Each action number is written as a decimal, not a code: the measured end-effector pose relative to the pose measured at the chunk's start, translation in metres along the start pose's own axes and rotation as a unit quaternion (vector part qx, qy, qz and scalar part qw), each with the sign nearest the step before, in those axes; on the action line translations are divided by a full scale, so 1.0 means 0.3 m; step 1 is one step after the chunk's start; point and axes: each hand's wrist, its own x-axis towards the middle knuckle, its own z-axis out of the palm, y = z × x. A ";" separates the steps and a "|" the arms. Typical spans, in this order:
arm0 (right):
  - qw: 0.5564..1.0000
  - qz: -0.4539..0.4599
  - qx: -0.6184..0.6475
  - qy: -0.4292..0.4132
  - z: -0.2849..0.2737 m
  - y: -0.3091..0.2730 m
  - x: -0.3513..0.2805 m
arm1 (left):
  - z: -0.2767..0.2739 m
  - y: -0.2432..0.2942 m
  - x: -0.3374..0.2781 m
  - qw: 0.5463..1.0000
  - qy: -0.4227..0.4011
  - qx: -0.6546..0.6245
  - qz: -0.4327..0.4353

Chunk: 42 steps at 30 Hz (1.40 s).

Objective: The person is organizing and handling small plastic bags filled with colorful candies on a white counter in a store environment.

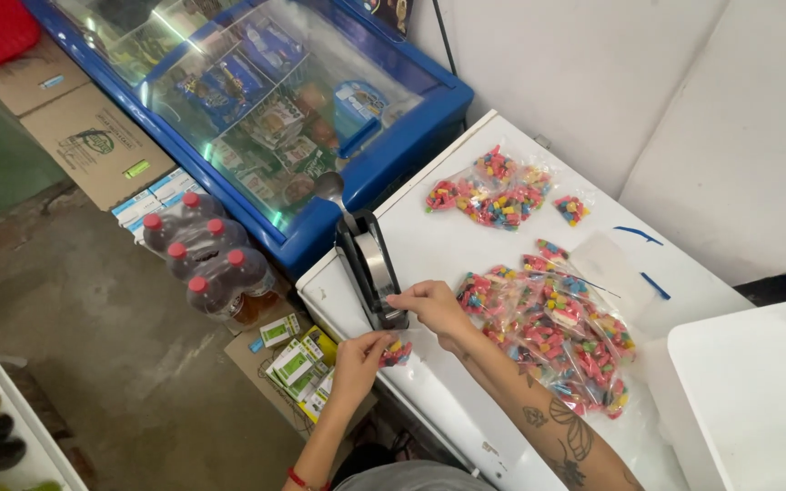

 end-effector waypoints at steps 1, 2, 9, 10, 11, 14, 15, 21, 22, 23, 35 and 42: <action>1.000 0.007 0.001 -0.007 -0.005 -0.001 -0.019 | 0.001 -0.004 0.000 1.000 -0.002 0.004 -0.001; 1.000 0.013 0.001 -0.014 -0.011 -0.002 -0.038 | 0.003 -0.009 -0.001 1.000 -0.005 0.008 -0.001; 0.992 -0.046 -0.118 0.016 -0.013 0.127 -0.035 | -0.004 0.015 -0.013 1.000 -0.016 -0.001 -0.016; 0.944 -0.185 -0.265 0.065 -0.019 0.167 -0.015 | -0.005 0.021 -0.019 1.000 -0.015 -0.004 -0.023; 0.853 -0.316 -0.400 0.111 -0.025 0.209 0.003 | -0.004 0.027 -0.026 1.000 -0.013 -0.007 -0.028; 0.857 -0.303 -0.399 0.121 -0.119 0.216 -0.004 | -0.011 0.050 -0.029 1.000 0.005 0.001 0.013; 0.853 -0.309 -0.404 0.120 -0.149 0.189 -0.034 | 0.004 0.048 -0.018 1.000 0.011 -0.003 0.018; 0.997 -0.076 0.006 -0.020 -0.211 0.069 -0.329 | 0.101 0.092 -0.063 0.999 -0.019 -0.039 -0.020; 0.998 -0.053 -0.004 -0.016 -0.217 0.045 -0.364 | 0.118 0.143 -0.074 0.998 -0.026 -0.061 -0.023; 1.000 -0.026 -0.011 -0.011 -0.221 0.024 -0.404 | 0.132 0.193 -0.092 0.996 -0.035 -0.081 -0.030; 0.949 -0.225 0.050 0.216 -0.344 0.244 -0.447 | 0.325 0.372 -0.126 0.979 -0.155 -0.125 -0.043; 0.887 -0.307 -0.027 0.345 -0.347 0.215 -0.526 | 0.366 0.449 -0.122 0.972 -0.214 -0.093 -0.012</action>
